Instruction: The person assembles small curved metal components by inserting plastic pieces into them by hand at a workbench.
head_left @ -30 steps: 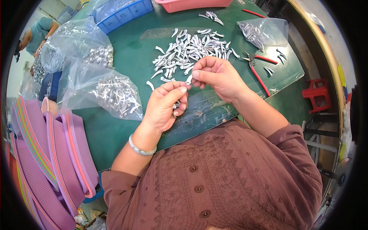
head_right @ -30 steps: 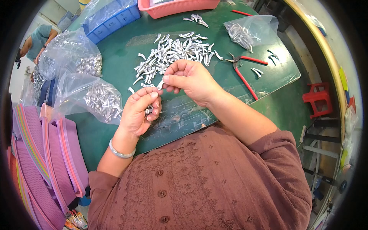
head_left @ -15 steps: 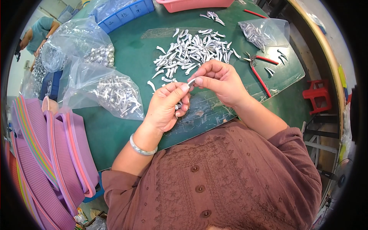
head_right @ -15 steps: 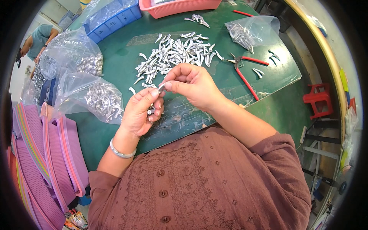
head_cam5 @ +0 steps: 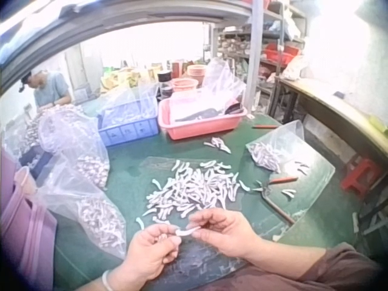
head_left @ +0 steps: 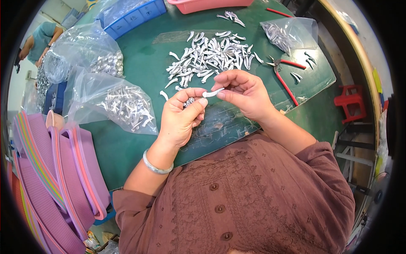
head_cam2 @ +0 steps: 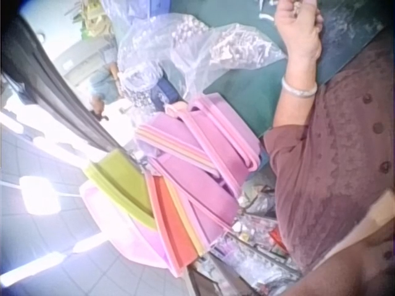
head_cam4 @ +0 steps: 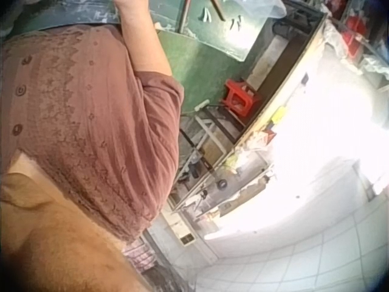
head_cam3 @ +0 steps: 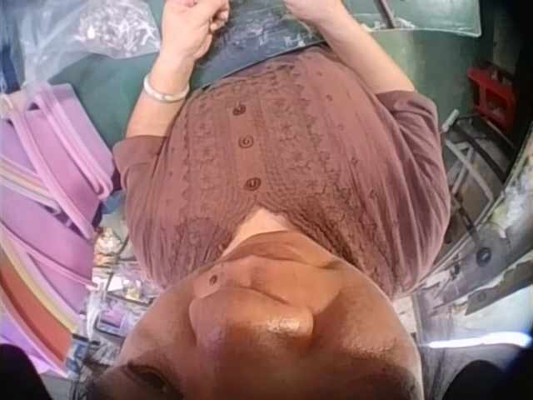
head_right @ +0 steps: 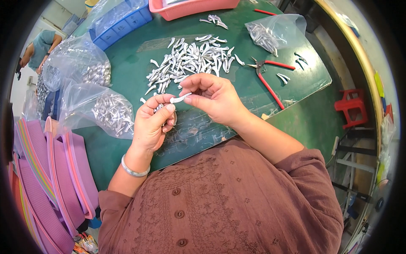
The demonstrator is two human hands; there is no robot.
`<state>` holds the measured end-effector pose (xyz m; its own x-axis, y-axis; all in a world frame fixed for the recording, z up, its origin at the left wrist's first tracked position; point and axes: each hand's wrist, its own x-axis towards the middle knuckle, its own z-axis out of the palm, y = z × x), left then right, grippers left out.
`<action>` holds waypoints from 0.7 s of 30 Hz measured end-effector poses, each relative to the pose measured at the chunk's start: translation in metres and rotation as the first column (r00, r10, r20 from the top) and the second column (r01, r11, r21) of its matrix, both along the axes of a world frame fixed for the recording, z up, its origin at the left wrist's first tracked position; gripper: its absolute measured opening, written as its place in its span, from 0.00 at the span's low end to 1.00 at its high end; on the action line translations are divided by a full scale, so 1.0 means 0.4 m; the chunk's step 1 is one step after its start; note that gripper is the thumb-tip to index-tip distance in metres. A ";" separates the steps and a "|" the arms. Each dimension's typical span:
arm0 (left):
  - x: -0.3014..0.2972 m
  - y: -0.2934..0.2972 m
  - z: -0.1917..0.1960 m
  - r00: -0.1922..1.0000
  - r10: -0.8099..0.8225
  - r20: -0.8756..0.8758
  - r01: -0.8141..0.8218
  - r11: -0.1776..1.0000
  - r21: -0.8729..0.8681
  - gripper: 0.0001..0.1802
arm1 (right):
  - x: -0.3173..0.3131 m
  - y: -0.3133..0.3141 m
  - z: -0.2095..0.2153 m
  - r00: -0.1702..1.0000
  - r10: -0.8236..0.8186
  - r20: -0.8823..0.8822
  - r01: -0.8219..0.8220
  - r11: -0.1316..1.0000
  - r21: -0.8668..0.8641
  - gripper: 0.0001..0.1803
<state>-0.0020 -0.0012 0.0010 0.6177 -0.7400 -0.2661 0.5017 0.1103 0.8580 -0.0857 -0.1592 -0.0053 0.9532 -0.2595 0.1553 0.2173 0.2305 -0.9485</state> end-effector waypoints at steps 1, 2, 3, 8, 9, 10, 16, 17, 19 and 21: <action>0.001 0.000 -0.001 1.000 0.001 0.005 -0.001 1.000 0.002 0.08 | 0.000 0.000 -0.001 1.000 -0.001 0.000 0.001 1.000 0.001 0.14; 0.001 0.000 -0.001 1.000 0.003 0.009 -0.003 1.000 0.005 0.09 | 0.001 0.001 -0.001 1.000 -0.012 0.013 0.012 1.000 -0.021 0.15; 0.001 0.000 -0.001 1.000 0.001 0.009 -0.002 1.000 0.006 0.09 | 0.001 0.001 -0.002 0.999 -0.022 0.026 0.023 0.999 -0.043 0.16; 0.001 0.000 0.000 1.000 0.004 0.001 -0.004 1.000 0.002 0.09 | -0.002 0.004 -0.002 0.999 -0.039 0.037 0.043 0.994 -0.105 0.18; 0.001 0.000 -0.001 1.000 0.004 0.000 -0.004 1.000 0.003 0.09 | -0.003 0.004 -0.002 0.998 -0.042 0.044 0.047 0.992 -0.121 0.18; 0.002 -0.001 -0.002 1.000 0.001 0.004 -0.001 1.000 0.000 0.09 | -0.003 0.005 -0.004 0.998 -0.043 0.044 0.048 0.992 -0.121 0.18; 0.002 -0.001 -0.002 1.000 -0.001 0.001 0.001 1.000 0.006 0.09 | -0.004 0.004 -0.005 0.998 -0.048 0.046 0.054 0.988 -0.144 0.18; 0.002 -0.002 -0.002 1.000 0.000 0.000 0.000 1.000 0.011 0.09 | -0.004 0.002 -0.005 0.998 -0.037 0.042 0.043 0.988 -0.150 0.19; 0.003 -0.001 -0.005 1.000 -0.002 0.001 0.002 1.000 0.012 0.08 | -0.005 0.000 -0.007 0.999 -0.027 0.038 0.033 0.987 -0.156 0.20; 0.003 -0.002 -0.005 1.000 -0.005 0.003 0.005 1.000 0.013 0.08 | -0.005 0.000 -0.007 0.999 -0.023 0.040 0.029 0.988 -0.153 0.20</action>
